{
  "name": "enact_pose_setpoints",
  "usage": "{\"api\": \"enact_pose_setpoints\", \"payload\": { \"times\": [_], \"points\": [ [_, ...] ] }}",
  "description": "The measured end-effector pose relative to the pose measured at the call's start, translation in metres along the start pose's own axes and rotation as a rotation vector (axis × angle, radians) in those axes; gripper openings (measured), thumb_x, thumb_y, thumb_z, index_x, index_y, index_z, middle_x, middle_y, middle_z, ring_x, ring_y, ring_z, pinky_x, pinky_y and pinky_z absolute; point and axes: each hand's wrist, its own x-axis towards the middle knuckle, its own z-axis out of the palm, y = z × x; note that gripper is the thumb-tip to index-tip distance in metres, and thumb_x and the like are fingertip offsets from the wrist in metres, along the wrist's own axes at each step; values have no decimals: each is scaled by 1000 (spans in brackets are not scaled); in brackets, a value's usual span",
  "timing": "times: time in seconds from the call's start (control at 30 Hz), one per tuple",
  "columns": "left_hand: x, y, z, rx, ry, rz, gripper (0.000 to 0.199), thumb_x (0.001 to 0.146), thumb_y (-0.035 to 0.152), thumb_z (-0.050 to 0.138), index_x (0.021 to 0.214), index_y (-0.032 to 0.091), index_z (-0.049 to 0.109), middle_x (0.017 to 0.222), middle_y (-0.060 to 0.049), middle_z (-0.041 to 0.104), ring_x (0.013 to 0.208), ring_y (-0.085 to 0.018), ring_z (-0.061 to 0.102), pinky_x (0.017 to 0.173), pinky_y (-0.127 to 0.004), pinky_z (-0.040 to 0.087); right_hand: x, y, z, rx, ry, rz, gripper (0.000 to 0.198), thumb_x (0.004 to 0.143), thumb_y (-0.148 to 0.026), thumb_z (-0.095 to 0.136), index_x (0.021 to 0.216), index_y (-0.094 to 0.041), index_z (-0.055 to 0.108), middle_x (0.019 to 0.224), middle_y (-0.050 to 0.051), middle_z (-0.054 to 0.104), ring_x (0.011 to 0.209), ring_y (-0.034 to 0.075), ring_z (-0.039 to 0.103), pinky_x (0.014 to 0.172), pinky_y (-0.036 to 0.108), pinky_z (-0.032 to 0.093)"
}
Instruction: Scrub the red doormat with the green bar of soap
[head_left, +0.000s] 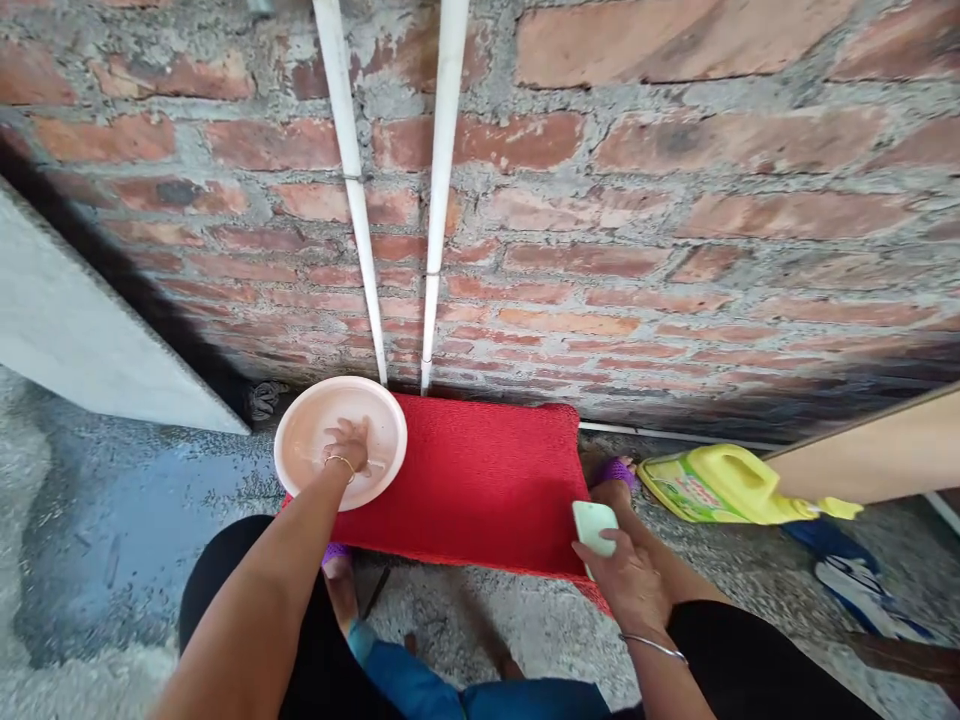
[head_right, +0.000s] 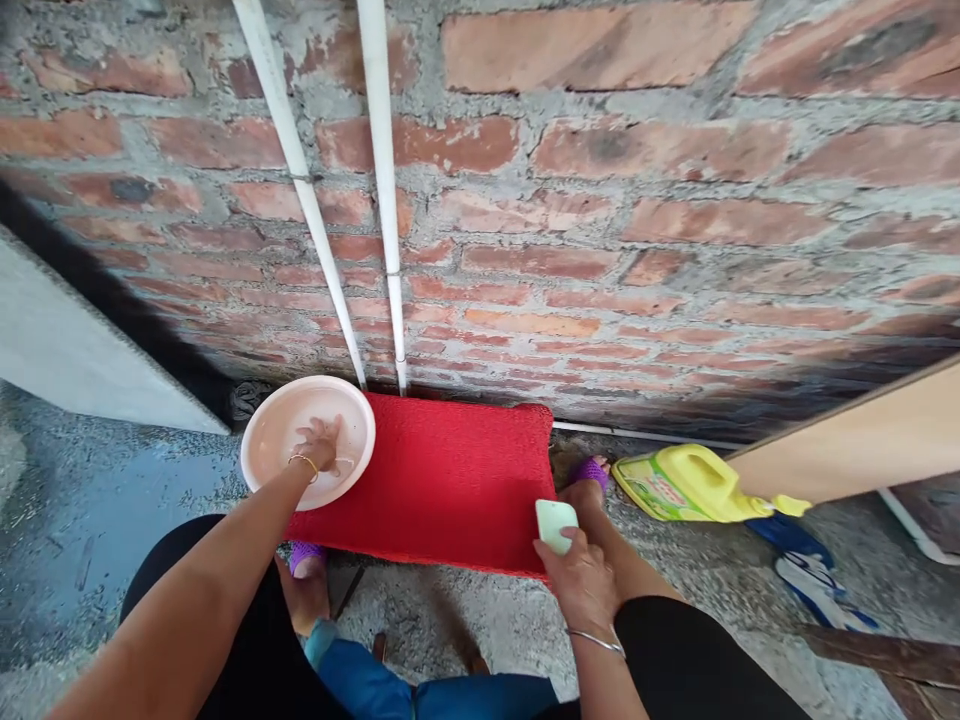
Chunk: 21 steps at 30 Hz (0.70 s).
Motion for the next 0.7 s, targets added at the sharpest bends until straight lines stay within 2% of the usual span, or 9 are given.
{"api": "enact_pose_setpoints", "payload": {
  "times": [0.1,0.17,0.3,0.43,0.57,0.7],
  "points": [
    [-1,-2,-2,22,-75,5,135,56,49,88,161,35,5,166,-27,16,141,-63,27,74,-68,59,-34,-55,11,-13,-63,-290,42,81,-44,64,120,-29,60,119,9,67,114,28,62,93,36,48],
    [-2,-5,-3,12,-67,31,134,58,47,87,161,35,3,167,-26,15,142,-61,27,75,-67,59,-57,-99,19,-26,-149,-386,41,80,-42,65,119,-30,60,117,7,68,114,27,63,90,35,48],
    [-4,-6,-2,18,-41,35,135,58,42,90,161,34,4,165,-29,16,140,-62,28,75,-67,58,-85,-182,30,57,-241,-425,40,82,-44,65,119,-30,59,114,5,69,106,23,66,84,31,47],
    [-1,-3,0,4,-23,27,139,52,43,94,160,36,6,165,-29,18,139,-64,29,74,-66,58,-92,-241,39,151,-289,-411,41,83,-49,65,117,-26,58,116,6,69,103,23,66,80,31,47],
    [0,-3,3,23,-25,19,136,55,38,93,160,35,7,164,-30,18,139,-63,30,74,-65,58,-93,-270,48,100,-310,-416,42,86,-52,62,118,-24,59,119,10,67,106,25,66,81,34,48],
    [2,-3,5,41,-10,45,133,60,42,90,161,34,4,165,-29,19,139,-63,30,74,-66,58,-84,-258,45,-2,-263,-501,44,84,-47,65,121,-24,58,123,12,64,113,28,63,84,36,48]
  ]
}}
